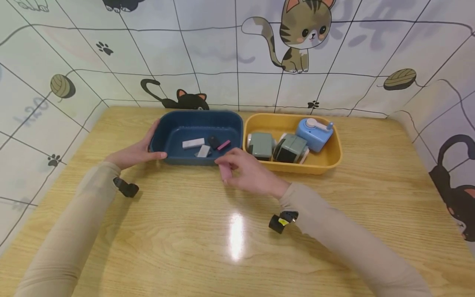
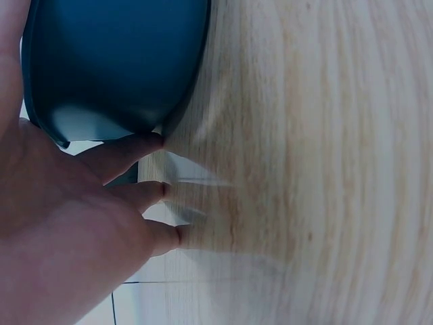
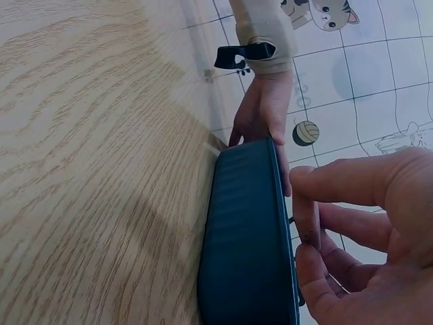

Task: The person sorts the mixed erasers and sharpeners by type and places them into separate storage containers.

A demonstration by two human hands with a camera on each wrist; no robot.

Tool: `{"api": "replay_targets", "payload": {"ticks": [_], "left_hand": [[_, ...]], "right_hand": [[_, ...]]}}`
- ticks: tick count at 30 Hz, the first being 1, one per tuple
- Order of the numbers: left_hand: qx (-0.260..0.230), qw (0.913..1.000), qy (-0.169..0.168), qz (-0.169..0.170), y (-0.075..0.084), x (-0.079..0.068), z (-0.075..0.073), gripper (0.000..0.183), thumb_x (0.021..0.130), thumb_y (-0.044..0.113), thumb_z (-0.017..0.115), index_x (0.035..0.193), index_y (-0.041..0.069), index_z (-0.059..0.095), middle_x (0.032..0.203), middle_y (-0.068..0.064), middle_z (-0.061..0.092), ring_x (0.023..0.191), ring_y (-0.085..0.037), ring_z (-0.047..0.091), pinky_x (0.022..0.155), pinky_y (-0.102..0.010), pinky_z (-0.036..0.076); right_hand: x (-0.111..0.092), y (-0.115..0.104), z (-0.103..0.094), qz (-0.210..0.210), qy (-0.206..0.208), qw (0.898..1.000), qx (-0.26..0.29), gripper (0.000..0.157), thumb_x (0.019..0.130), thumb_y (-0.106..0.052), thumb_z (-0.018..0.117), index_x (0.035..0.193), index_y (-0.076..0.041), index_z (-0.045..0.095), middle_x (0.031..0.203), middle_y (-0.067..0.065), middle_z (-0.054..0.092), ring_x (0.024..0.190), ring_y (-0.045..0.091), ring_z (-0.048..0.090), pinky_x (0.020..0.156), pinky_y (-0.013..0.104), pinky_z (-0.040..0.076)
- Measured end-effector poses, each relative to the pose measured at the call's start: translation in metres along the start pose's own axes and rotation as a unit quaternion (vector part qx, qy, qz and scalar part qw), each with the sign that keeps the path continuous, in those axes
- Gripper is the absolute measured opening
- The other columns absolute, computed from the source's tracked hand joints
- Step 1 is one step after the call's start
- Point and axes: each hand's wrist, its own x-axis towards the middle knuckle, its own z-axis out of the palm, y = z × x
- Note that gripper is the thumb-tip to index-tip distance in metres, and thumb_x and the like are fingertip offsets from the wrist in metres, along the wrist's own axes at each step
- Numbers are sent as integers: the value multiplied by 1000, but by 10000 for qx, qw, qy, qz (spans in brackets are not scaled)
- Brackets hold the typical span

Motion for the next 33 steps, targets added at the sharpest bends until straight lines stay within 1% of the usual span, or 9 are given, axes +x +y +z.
{"api": "replay_targets", "payload": {"ticks": [6,12,17,22,25,30,33], "left_hand": [[18,10000,-9,24,0,1,0,109,88,39,70,149,41,-21,158,1,-18,144,-26,-7,111,-56,10],[-13,10000,-22,-6,1,1,-1,110,88,38,70,150,38,-20,159,1,-17,144,-27,-6,111,-56,11],[39,10000,-28,-84,1,1,-1,110,88,38,70,149,39,-21,159,1,-17,144,-28,-4,111,-56,11],[9,9999,-44,-93,0,1,-1,110,88,38,70,148,42,-21,158,1,-17,144,-28,-5,111,-57,11],[-4,10000,-49,-86,0,0,-1,110,88,39,70,149,40,-21,158,1,-18,144,-29,-5,111,-57,11],[-11,10000,-21,-82,0,1,-1,110,88,39,70,150,39,-21,159,0,-16,144,-30,-3,111,-58,12],[-20,10000,-23,-74,0,1,-1,110,88,39,70,149,40,-20,159,-1,-15,144,-31,-2,111,-58,12]], "right_hand": [[5,-2,0,111,-55,9999,71,44,84,-2,72,127,-2,62,120,10,54,103,23,54,89,44,48],[11,-5,0,253,-104,9995,127,44,84,-3,72,127,-3,62,118,8,54,103,22,55,90,41,47],[18,-5,2,150,-148,9997,77,44,84,-3,72,127,-4,63,121,10,54,105,23,56,90,38,47],[26,-7,5,152,-270,9995,113,46,83,-3,73,128,-3,62,123,12,53,106,25,57,89,37,47],[29,-8,7,114,-297,9994,124,46,84,-4,73,128,-2,61,122,11,54,106,24,57,90,36,47],[36,-9,9,-92,-235,9997,-29,45,83,-5,74,126,-3,62,120,8,56,102,22,55,89,37,46],[40,-10,9,-135,-265,9995,-102,45,83,-6,74,127,-3,62,120,7,58,101,21,55,89,37,46]]}}
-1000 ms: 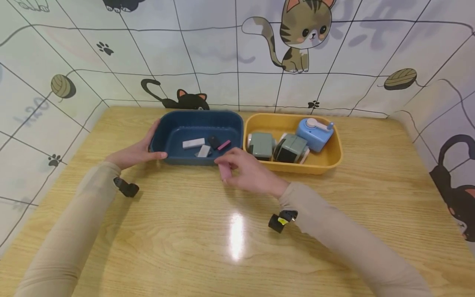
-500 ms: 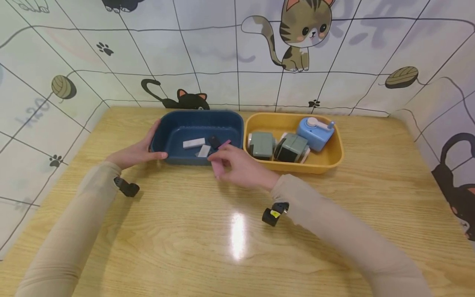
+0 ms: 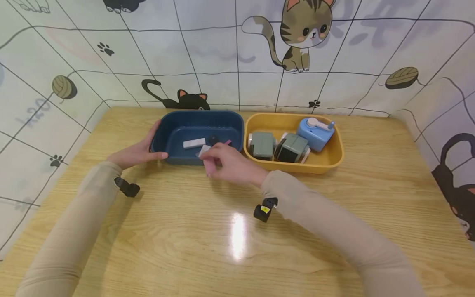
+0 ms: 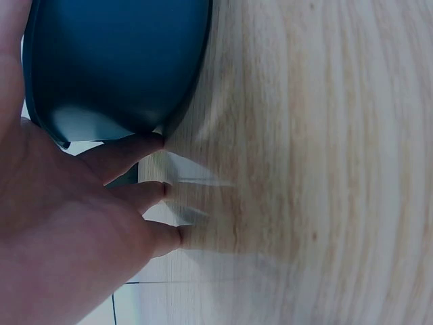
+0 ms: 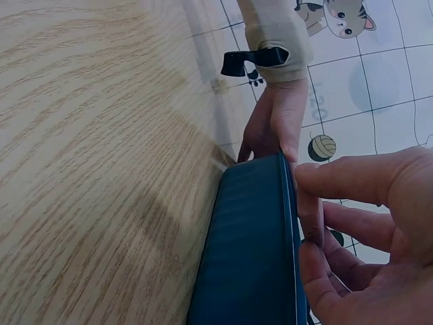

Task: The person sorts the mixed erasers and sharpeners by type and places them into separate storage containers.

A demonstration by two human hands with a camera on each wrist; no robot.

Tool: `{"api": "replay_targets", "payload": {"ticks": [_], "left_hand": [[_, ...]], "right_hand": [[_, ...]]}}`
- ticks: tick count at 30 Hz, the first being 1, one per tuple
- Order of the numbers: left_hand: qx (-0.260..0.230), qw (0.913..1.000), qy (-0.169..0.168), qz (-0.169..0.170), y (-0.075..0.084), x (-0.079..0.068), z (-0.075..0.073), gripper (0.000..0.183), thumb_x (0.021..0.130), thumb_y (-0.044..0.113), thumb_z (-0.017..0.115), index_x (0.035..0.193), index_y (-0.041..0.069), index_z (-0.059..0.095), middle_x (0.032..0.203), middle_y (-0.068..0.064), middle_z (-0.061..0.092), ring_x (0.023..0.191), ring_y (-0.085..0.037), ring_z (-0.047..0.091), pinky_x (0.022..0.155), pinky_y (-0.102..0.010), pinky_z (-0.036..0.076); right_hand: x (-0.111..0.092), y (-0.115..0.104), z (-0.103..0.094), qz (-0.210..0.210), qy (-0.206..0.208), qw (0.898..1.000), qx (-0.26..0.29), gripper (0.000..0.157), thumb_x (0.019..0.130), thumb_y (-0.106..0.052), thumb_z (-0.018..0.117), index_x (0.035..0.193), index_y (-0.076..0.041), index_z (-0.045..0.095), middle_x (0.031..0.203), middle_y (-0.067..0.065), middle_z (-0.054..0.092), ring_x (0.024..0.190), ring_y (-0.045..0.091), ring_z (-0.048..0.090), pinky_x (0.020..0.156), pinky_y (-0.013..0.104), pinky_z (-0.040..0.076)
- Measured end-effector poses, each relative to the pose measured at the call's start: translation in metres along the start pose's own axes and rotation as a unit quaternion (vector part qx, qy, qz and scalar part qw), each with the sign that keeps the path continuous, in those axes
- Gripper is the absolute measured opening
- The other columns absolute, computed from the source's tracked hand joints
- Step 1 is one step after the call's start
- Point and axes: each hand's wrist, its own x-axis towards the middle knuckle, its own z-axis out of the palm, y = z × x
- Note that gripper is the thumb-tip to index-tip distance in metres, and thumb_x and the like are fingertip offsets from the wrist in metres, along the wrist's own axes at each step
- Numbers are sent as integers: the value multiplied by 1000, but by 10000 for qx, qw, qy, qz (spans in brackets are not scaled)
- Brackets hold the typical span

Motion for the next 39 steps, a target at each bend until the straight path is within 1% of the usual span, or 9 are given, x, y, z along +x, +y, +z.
{"api": "replay_targets", "payload": {"ticks": [10,15,18,23,25,31,35,39], "left_hand": [[-28,10000,-13,-6,2,-1,1,109,88,39,70,149,40,-21,159,1,-17,144,-29,-5,111,-57,10],[31,10000,-5,18,3,-1,0,110,88,40,69,150,37,-22,158,0,-18,144,-28,-5,111,-56,11],[9,10000,16,36,2,0,0,110,88,40,70,150,37,-21,159,0,-17,144,-28,-4,111,-56,11],[-92,9999,31,88,-2,1,1,110,88,38,70,149,40,-20,159,1,-16,144,-28,-4,111,-57,11],[-112,9999,34,94,-3,1,2,110,87,38,71,149,41,-20,159,2,-16,144,-27,-5,111,-57,11],[-145,9998,27,112,-4,2,1,110,88,38,70,149,41,-20,158,3,-17,144,-25,-6,111,-56,10],[-238,9996,13,136,-2,2,2,109,88,37,70,149,40,-20,158,3,-17,144,-25,-7,111,-56,10],[-224,9997,22,121,-2,1,2,109,88,37,70,149,42,-20,159,2,-16,144,-26,-5,111,-56,10]], "right_hand": [[12,-2,1,84,-199,9998,12,47,86,-6,71,132,-7,60,122,8,54,104,23,57,92,39,46],[16,-2,2,27,-218,9998,0,47,86,-6,70,132,-6,59,119,8,54,104,23,57,92,37,45],[18,-3,2,15,-242,9997,-16,46,86,-6,70,132,-5,59,119,9,53,104,22,57,92,37,45],[21,-4,0,79,-274,9995,-141,46,86,-7,71,131,-5,60,119,9,54,103,21,59,96,41,40],[21,-4,0,104,-281,9994,-170,45,86,-6,71,131,-5,60,119,9,54,103,22,59,97,43,39],[24,-4,-2,57,-252,9997,39,46,86,-3,70,130,-1,60,118,11,53,102,23,58,92,38,47],[27,-5,-4,-6,-272,9996,71,46,85,-3,70,130,0,59,118,11,53,102,23,58,91,33,46],[30,-6,-6,10,-315,9995,13,44,86,-4,68,129,0,59,118,12,54,102,23,57,92,33,45]]}}
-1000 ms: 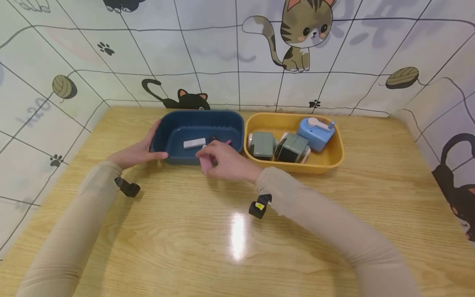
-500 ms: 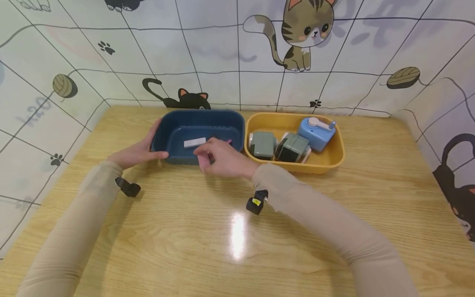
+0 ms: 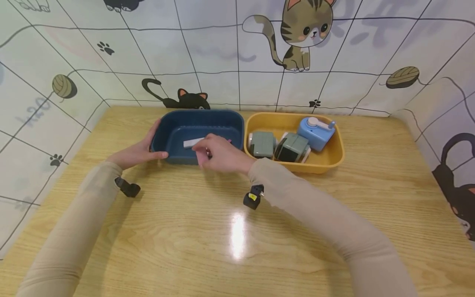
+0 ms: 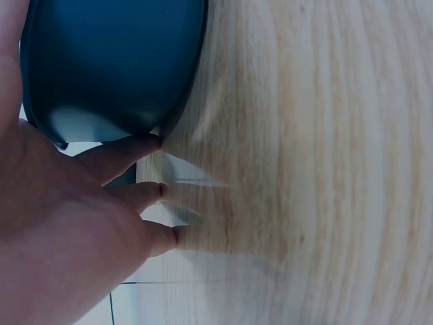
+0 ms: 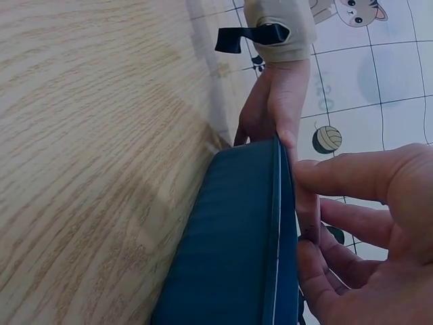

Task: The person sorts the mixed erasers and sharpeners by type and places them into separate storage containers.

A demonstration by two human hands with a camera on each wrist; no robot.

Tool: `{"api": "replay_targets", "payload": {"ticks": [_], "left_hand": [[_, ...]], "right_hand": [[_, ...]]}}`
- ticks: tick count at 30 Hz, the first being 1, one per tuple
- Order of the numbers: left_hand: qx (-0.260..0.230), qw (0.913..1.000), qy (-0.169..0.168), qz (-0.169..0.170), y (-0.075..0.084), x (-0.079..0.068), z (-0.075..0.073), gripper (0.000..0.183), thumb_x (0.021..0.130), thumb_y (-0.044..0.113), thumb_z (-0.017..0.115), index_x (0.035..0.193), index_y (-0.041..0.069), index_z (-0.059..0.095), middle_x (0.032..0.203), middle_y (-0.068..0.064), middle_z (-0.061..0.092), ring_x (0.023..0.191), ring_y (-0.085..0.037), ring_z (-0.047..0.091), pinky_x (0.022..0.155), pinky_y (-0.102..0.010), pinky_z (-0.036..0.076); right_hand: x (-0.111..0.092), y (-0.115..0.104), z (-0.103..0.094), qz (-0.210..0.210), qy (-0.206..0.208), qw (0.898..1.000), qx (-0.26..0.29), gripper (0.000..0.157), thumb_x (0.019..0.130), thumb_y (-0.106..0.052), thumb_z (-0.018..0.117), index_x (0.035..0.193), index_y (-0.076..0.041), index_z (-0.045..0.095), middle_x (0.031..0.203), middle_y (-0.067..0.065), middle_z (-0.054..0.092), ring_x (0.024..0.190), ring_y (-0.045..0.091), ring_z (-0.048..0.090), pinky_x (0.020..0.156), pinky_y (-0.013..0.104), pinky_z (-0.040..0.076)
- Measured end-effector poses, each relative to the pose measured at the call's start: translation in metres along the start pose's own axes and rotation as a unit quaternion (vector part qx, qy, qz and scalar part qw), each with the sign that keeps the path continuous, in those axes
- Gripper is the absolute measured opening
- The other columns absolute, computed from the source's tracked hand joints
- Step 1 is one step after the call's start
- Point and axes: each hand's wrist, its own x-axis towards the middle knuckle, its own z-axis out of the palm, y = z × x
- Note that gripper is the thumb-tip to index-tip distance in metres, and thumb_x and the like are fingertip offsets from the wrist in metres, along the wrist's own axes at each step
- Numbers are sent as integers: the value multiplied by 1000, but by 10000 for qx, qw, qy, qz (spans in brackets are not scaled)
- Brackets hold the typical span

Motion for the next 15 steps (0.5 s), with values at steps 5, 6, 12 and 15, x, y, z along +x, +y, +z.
{"api": "replay_targets", "payload": {"ticks": [5,6,12,15], "left_hand": [[9,10000,10,5,0,-1,0,108,88,37,70,149,42,-20,159,1,-15,144,-27,-4,111,-57,10],[10,10000,15,13,0,-1,0,108,88,37,70,149,41,-20,159,1,-15,144,-27,-4,111,-57,10],[42,10000,46,57,1,-1,1,108,88,37,70,150,39,-19,159,1,-14,144,-27,-3,111,-57,11],[25,10000,47,55,2,-2,1,108,88,37,70,150,39,-19,159,1,-14,144,-27,-3,111,-57,10]], "right_hand": [[5,-1,-2,88,-110,9999,-44,42,88,-5,65,130,-1,59,118,12,53,102,24,58,92,36,46],[6,-1,-2,97,-124,9999,-45,42,89,-5,64,130,-1,59,117,12,53,102,24,58,92,37,46],[12,1,-2,49,-142,9998,-141,40,91,-5,61,130,-1,59,119,11,54,102,23,57,92,35,46],[16,2,-2,-3,-124,9997,-229,40,90,-4,62,130,0,59,120,12,55,102,22,56,91,32,46]]}}
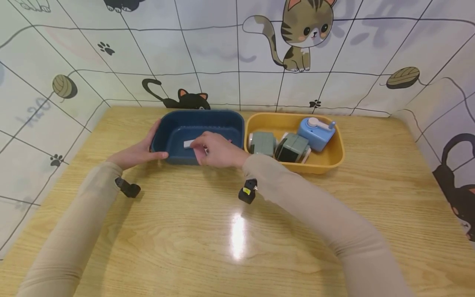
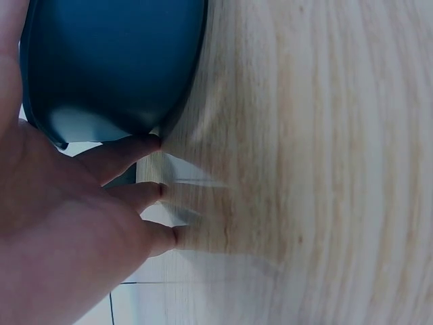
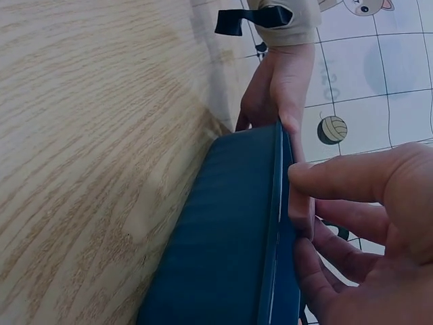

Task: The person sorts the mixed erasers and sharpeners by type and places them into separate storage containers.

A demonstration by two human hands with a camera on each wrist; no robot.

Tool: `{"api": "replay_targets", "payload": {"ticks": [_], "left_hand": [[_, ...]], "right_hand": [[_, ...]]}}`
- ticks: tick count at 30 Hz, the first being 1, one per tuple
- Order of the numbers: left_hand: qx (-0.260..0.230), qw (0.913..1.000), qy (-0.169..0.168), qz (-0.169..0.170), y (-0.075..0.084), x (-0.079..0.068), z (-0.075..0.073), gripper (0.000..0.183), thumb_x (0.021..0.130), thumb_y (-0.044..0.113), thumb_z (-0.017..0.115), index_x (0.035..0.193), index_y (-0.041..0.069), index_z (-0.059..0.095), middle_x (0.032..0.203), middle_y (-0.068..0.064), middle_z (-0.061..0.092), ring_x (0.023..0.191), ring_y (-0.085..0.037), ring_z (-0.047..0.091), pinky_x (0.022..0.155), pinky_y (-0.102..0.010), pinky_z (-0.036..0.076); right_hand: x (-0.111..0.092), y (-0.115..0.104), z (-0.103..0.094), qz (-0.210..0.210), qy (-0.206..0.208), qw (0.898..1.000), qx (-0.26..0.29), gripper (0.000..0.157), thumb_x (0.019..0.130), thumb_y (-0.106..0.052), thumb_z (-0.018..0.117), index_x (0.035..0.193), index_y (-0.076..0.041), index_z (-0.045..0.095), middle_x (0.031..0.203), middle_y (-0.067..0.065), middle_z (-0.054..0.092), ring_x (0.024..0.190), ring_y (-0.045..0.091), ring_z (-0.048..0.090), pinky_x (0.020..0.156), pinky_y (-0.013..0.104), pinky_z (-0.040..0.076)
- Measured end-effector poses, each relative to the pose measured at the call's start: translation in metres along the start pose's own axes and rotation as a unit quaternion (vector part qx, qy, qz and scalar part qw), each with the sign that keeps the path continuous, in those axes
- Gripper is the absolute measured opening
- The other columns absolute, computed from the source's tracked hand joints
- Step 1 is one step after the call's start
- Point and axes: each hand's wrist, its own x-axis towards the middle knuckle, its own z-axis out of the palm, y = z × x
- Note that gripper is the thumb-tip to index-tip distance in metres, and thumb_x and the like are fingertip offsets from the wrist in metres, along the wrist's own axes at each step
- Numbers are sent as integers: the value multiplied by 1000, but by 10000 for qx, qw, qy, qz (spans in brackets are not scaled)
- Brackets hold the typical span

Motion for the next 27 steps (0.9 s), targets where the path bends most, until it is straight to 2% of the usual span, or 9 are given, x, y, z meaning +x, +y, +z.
{"api": "replay_targets", "payload": {"ticks": [7,15,27], "left_hand": [[-60,10000,-12,-30,1,0,0,108,88,38,70,150,40,-19,159,0,-15,144,-27,-4,111,-57,9],[-43,9999,-16,-113,1,-1,0,107,89,38,69,149,41,-19,159,1,-15,144,-28,-4,111,-57,9],[-35,9999,-30,-103,3,-2,0,107,89,35,69,150,41,-19,159,1,-15,144,-27,-5,111,-58,9]], "right_hand": [[5,2,-1,-88,124,9997,-169,34,91,-3,60,124,2,62,115,12,58,100,22,54,88,30,47],[10,6,-2,-176,181,9985,-491,36,89,-3,63,124,4,62,116,13,59,103,24,54,90,31,45],[21,3,-1,-92,264,9969,-740,33,89,-3,62,122,4,64,115,13,61,102,24,53,89,34,44]]}}
